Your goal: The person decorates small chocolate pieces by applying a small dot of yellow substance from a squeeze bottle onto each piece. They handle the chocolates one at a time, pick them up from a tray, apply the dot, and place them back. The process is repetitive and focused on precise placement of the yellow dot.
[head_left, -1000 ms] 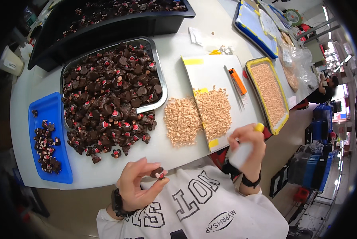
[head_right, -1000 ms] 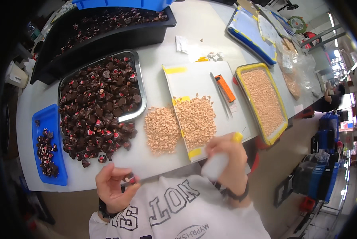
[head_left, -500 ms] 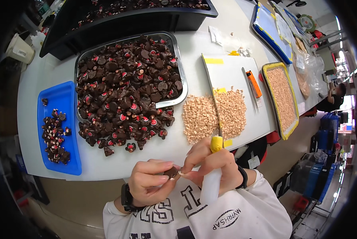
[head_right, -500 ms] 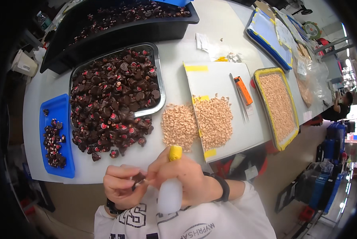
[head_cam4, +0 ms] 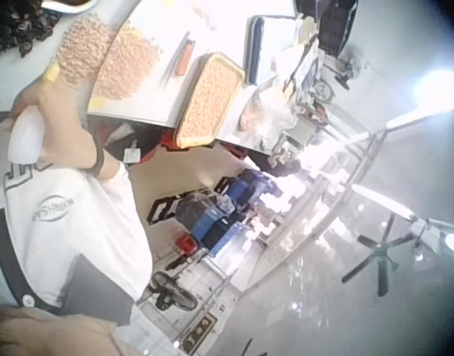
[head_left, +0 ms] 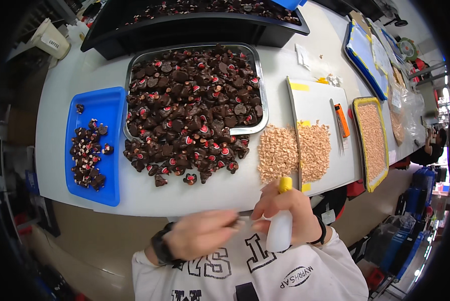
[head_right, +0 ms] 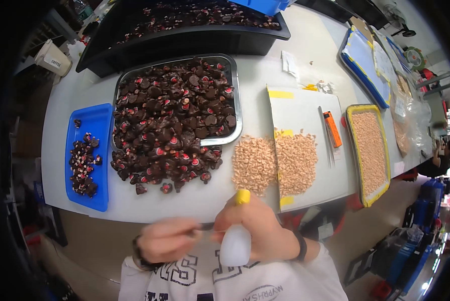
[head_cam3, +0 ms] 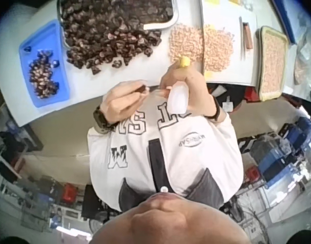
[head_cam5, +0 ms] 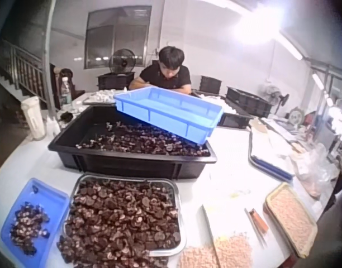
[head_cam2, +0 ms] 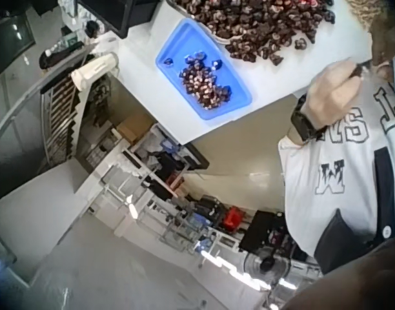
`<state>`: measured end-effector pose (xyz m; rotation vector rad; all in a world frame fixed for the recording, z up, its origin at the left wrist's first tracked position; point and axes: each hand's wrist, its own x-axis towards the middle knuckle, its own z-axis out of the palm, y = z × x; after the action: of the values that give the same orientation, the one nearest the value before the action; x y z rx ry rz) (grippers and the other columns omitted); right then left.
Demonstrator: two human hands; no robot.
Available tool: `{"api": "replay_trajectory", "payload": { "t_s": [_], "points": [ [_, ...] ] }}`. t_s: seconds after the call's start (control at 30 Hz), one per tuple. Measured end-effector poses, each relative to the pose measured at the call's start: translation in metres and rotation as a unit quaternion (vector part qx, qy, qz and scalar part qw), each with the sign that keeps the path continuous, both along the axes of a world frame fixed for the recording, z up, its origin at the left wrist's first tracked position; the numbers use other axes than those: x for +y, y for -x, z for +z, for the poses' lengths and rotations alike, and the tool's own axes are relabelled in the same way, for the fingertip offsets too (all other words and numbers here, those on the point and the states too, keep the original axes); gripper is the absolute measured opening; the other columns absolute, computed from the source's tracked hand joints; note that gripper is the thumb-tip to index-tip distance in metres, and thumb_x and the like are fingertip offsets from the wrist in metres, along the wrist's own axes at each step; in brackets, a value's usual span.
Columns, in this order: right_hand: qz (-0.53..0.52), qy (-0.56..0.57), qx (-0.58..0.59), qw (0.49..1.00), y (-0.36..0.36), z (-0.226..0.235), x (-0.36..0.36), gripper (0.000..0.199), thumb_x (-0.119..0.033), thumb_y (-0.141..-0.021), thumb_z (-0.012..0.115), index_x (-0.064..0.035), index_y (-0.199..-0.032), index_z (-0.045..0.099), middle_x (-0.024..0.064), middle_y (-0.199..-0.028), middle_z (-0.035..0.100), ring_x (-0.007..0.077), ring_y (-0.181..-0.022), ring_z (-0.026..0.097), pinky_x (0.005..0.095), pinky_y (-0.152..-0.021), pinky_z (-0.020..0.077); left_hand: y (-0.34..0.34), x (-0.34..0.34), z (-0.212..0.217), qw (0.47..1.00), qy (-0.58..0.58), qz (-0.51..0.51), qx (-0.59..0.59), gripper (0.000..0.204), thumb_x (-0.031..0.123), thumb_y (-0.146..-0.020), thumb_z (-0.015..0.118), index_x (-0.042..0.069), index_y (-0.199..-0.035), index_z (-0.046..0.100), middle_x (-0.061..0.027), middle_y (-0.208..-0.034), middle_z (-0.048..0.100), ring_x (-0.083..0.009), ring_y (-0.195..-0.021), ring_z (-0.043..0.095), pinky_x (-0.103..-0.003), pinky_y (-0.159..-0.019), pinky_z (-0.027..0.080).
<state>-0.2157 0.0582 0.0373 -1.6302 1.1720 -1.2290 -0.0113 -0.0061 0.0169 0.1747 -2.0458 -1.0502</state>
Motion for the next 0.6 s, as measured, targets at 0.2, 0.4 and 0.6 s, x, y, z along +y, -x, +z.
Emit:
{"api": "replay_trajectory", "payload": {
  "t_s": [0.2, 0.4, 0.6],
  "points": [
    [0.011, 0.015, -0.030, 0.999, 0.001, 0.004, 0.000, 0.030, -0.010, -0.066, 0.079, -0.0104, -0.076, 0.050, 0.0070, -0.078, 0.066, 0.0214, -0.067, 0.053, 0.0361, -0.069, 0.0442, -0.094, -0.027, 0.003, 0.809, -0.101, 0.576, -0.064, 0.044, -0.012, -0.073, 0.060, -0.002, -0.114, 0.046, -0.0115, -0.104, 0.057, -0.0099, -0.069, 0.050, -0.020, -0.056, 0.042],
    [0.026, 0.045, 0.044, 0.998, 0.001, 0.003, -0.006, 0.020, -0.012, -0.065, 0.076, -0.0100, -0.069, 0.057, 0.0016, -0.075, 0.062, 0.0202, -0.067, 0.058, 0.0310, -0.059, 0.0435, -0.055, -0.014, 0.000, 0.866, -0.031, 0.430, -0.253, 0.029, -0.008, -0.069, 0.063, 0.002, -0.096, 0.058, -0.0104, -0.108, 0.049, -0.0153, -0.065, 0.052, -0.024, -0.052, 0.043],
    [0.023, 0.025, 0.043, 0.998, 0.005, 0.004, 0.000, 0.028, -0.010, -0.064, 0.079, -0.0095, -0.062, 0.051, 0.0049, -0.079, 0.066, 0.0217, -0.072, 0.054, 0.0339, -0.065, 0.0462, -0.030, -0.011, -0.013, 0.862, -0.048, 0.420, -0.281, 0.021, -0.007, -0.069, 0.061, 0.000, -0.089, 0.059, -0.0106, -0.096, 0.048, -0.0208, -0.069, 0.056, -0.027, -0.057, 0.047]
  ]
}}
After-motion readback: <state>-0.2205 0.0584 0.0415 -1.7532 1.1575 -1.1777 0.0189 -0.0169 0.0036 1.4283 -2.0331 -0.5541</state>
